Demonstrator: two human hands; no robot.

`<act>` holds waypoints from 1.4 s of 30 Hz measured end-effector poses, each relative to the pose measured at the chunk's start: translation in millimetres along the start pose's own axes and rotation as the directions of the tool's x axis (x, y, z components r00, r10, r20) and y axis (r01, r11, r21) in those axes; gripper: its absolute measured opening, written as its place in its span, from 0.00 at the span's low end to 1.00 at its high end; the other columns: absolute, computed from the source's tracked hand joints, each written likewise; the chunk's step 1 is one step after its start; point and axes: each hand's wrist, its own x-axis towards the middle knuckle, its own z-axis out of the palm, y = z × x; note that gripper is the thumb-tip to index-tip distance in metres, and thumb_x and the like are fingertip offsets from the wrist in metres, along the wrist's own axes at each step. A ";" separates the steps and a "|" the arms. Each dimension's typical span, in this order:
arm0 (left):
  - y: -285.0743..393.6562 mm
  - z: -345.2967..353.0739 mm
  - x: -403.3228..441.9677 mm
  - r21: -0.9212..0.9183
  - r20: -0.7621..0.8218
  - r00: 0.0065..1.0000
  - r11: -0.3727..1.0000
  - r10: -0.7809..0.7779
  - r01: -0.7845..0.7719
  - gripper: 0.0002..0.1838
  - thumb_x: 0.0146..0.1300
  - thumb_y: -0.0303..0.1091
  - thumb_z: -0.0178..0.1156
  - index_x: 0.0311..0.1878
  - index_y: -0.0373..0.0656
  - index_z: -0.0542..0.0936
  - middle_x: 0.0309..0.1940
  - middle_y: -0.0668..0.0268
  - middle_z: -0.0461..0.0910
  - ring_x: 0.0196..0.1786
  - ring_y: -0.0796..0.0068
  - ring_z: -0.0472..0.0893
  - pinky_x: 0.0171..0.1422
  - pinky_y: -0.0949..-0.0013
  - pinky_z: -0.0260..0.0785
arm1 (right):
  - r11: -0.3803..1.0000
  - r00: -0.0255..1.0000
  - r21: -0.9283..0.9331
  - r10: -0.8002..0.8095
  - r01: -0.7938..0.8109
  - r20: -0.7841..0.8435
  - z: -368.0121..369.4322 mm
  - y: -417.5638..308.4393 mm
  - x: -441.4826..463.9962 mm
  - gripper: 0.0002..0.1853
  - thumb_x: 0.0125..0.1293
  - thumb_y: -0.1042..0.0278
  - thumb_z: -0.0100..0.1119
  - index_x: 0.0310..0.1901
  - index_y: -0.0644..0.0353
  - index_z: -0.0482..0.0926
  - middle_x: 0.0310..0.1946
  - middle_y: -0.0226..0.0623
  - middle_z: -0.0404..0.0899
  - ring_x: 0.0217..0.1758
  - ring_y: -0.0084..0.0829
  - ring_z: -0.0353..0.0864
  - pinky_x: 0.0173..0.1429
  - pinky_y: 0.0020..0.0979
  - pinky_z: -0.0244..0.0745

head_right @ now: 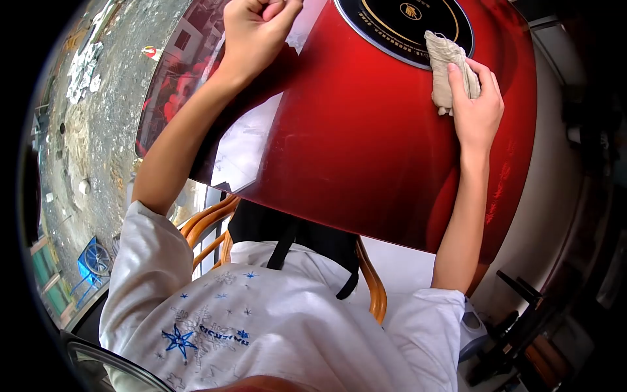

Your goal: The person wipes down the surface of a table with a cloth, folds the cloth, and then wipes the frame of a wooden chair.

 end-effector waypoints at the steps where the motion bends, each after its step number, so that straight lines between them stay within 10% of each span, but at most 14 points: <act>1: 4.7 -1.8 -1.0 0.079 0.016 0.998 0.995 0.056 -0.058 0.25 0.69 0.20 0.63 0.22 0.45 0.58 0.17 0.74 0.58 0.24 0.86 0.58 0.28 0.71 0.56 | 0.995 0.996 0.059 0.075 -0.078 0.049 1.0 -6.3 -2.1 0.21 0.70 0.54 0.72 0.55 0.62 0.86 0.50 0.43 0.88 0.53 0.39 0.89 0.60 0.37 0.81; 4: 29.0 -5.8 -4.1 0.161 0.106 0.994 0.987 0.006 -0.024 0.23 0.68 0.22 0.64 0.24 0.41 0.59 0.19 0.70 0.55 0.26 0.83 0.57 0.29 0.69 0.55 | 0.973 0.969 -0.039 -0.221 0.226 0.106 10.1 -36.6 -19.4 0.25 0.64 0.58 0.76 0.59 0.62 0.84 0.51 0.45 0.88 0.56 0.41 0.88 0.60 0.39 0.82; 6: 34.6 -4.0 -5.3 0.175 0.098 0.995 0.984 -0.036 0.019 0.22 0.69 0.23 0.64 0.24 0.41 0.60 0.19 0.68 0.55 0.26 0.82 0.57 0.29 0.68 0.56 | 0.930 0.905 0.277 -0.320 0.242 0.282 16.9 -56.1 -29.2 0.25 0.58 0.65 0.77 0.57 0.61 0.85 0.50 0.43 0.88 0.55 0.41 0.87 0.62 0.39 0.80; 12: 23.6 -3.4 -4.8 0.143 0.063 0.996 0.987 0.061 -0.069 0.23 0.68 0.21 0.64 0.24 0.41 0.60 0.18 0.68 0.54 0.25 0.82 0.57 0.29 0.68 0.56 | 0.671 0.404 0.668 -0.736 0.324 0.543 19.6 -111.3 -70.2 0.24 0.49 0.75 0.78 0.52 0.54 0.90 0.48 0.33 0.90 0.51 0.35 0.86 0.58 0.34 0.74; 20: 6.0 2.3 -7.1 -0.040 0.018 1.000 0.999 -0.012 0.012 0.25 0.68 0.18 0.63 0.22 0.44 0.58 0.19 0.74 0.59 0.26 0.86 0.59 0.30 0.73 0.57 | 0.991 0.987 0.031 -0.133 0.131 0.086 0.8 -13.4 -9.8 0.26 0.66 0.57 0.75 0.60 0.62 0.83 0.53 0.41 0.87 0.55 0.39 0.89 0.60 0.37 0.81; 22: 7.3 1.8 -4.9 0.040 0.014 0.998 0.998 0.053 -0.054 0.25 0.69 0.18 0.63 0.22 0.44 0.58 0.19 0.74 0.60 0.26 0.86 0.59 0.30 0.72 0.57 | 0.990 0.992 0.099 0.087 -0.095 0.086 1.4 -6.7 -6.6 0.25 0.66 0.57 0.75 0.61 0.61 0.83 0.53 0.41 0.87 0.56 0.40 0.88 0.60 0.37 0.81; 25: 7.1 3.7 -7.8 0.070 0.029 0.996 0.994 0.084 -0.086 0.25 0.69 0.18 0.64 0.22 0.44 0.59 0.18 0.74 0.61 0.26 0.86 0.60 0.30 0.72 0.56 | 0.970 0.967 -0.010 -0.241 0.243 0.079 6.4 -20.2 -20.7 0.24 0.64 0.61 0.75 0.60 0.60 0.84 0.52 0.40 0.87 0.56 0.40 0.87 0.61 0.37 0.80; 33: 3.0 3.6 -8.1 0.060 0.059 0.997 0.997 0.044 -0.048 0.25 0.69 0.19 0.63 0.22 0.45 0.59 0.18 0.76 0.61 0.26 0.87 0.60 0.30 0.73 0.56 | 0.714 0.538 0.642 -0.670 0.280 0.511 19.4 -104.7 -77.4 0.24 0.54 0.74 0.79 0.56 0.60 0.88 0.49 0.39 0.86 0.54 0.35 0.84 0.60 0.35 0.79; 40: 9.2 7.1 -14.9 -0.142 0.093 0.957 0.948 -0.274 0.285 0.26 0.69 0.19 0.63 0.22 0.48 0.58 0.18 0.78 0.61 0.25 0.88 0.60 0.28 0.73 0.54 | 0.926 0.916 0.253 -0.336 0.279 0.217 12.9 -48.5 -40.2 0.23 0.63 0.63 0.78 0.57 0.63 0.86 0.49 0.41 0.86 0.49 0.35 0.89 0.54 0.34 0.83; 42: 2.3 6.8 -12.2 0.000 0.069 0.997 0.999 -0.038 0.038 0.26 0.68 0.20 0.63 0.21 0.47 0.58 0.18 0.77 0.60 0.24 0.87 0.59 0.28 0.72 0.54 | 0.962 0.985 0.273 -0.070 0.026 0.156 20.1 -39.1 -38.2 0.24 0.65 0.61 0.77 0.58 0.65 0.84 0.48 0.41 0.87 0.47 0.34 0.89 0.52 0.34 0.84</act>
